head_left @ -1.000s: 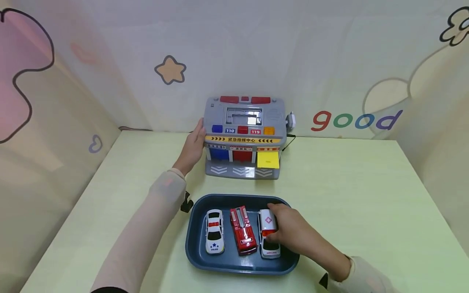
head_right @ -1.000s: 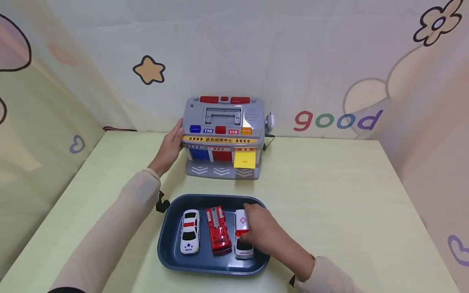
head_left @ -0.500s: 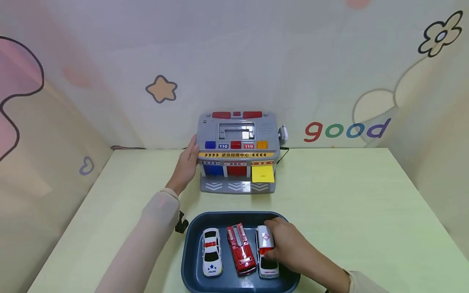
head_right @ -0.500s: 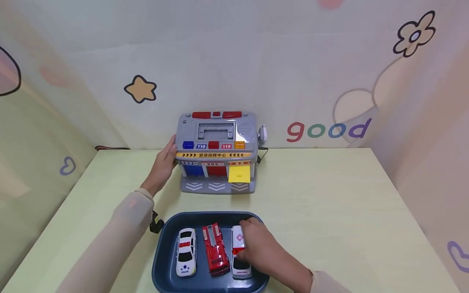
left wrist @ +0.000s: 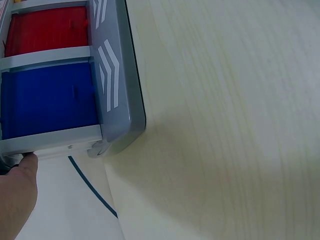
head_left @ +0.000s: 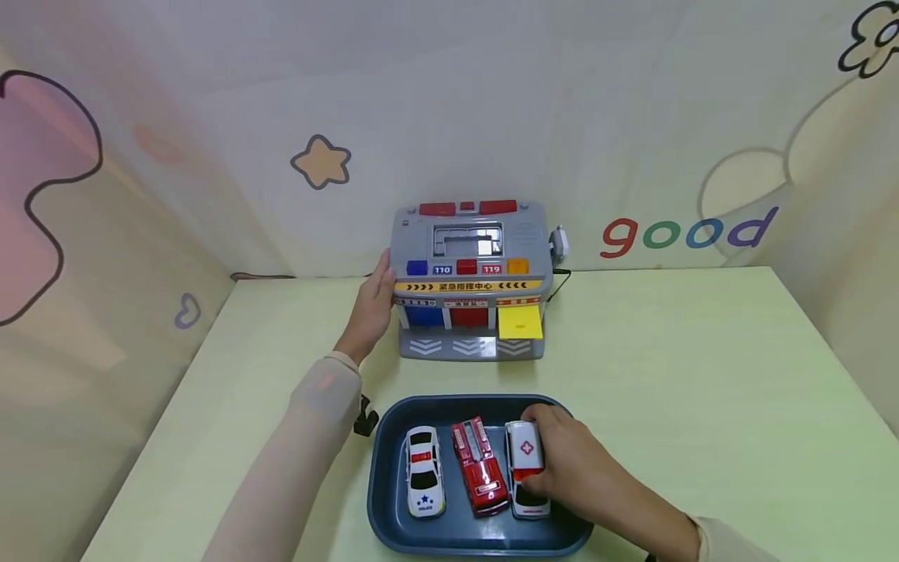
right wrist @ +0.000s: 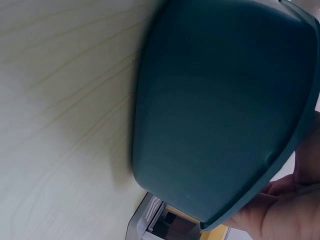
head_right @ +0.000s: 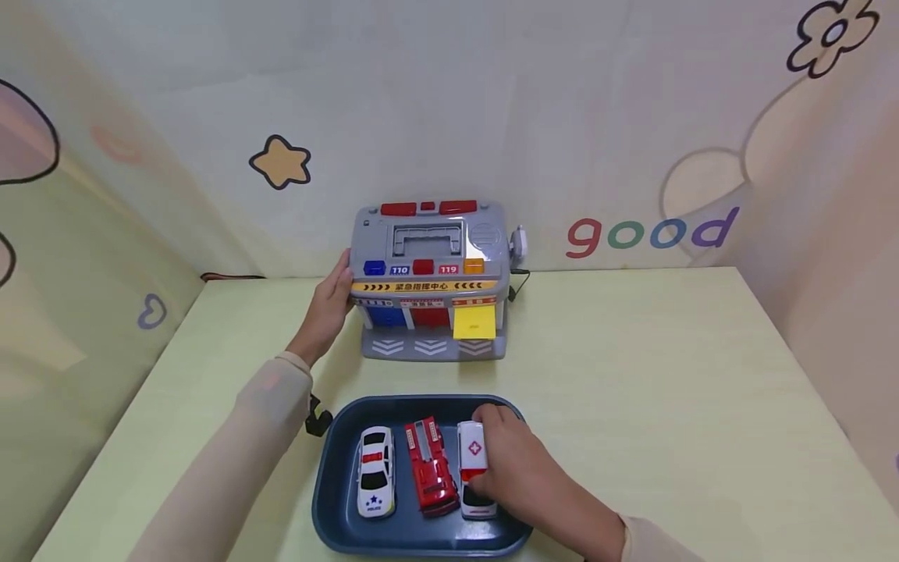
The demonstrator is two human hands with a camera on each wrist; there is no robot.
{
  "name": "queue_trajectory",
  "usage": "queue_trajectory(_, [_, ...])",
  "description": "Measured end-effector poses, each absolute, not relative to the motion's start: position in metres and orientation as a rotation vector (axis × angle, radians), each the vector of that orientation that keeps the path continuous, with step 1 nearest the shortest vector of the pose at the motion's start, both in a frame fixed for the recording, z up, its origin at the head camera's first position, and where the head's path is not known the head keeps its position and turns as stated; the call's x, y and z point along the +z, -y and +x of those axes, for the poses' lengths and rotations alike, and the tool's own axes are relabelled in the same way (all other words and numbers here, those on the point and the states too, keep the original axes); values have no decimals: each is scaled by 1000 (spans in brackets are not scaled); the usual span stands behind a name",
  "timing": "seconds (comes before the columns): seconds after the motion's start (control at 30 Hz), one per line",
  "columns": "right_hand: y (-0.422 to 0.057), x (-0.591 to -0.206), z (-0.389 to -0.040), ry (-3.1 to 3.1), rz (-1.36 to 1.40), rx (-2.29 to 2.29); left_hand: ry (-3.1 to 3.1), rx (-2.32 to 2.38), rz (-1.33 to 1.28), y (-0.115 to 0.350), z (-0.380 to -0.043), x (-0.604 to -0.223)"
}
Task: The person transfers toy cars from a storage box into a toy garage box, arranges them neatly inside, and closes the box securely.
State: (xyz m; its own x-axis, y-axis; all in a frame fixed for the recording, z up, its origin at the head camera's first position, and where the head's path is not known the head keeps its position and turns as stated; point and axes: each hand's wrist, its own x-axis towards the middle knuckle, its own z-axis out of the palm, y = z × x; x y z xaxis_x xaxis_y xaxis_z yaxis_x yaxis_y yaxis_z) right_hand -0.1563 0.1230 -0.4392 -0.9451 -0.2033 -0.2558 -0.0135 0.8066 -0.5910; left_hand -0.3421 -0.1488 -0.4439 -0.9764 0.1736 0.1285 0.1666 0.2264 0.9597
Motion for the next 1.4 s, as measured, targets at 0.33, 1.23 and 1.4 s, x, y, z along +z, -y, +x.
queue_trajectory(0.33, [-125, -439, -153, -2660, -205, -939, -2456, 1920, 371, 148, -342, -444])
queue_trajectory(1.23, [-129, -429, -149, -2568, -127, -1105, -2428, 1931, 344, 150, -343, -443])
queue_trajectory(1.4, [-138, -424, -152, -2516, -112, -1176, -2432, 1940, 354, 150, -341, -442])
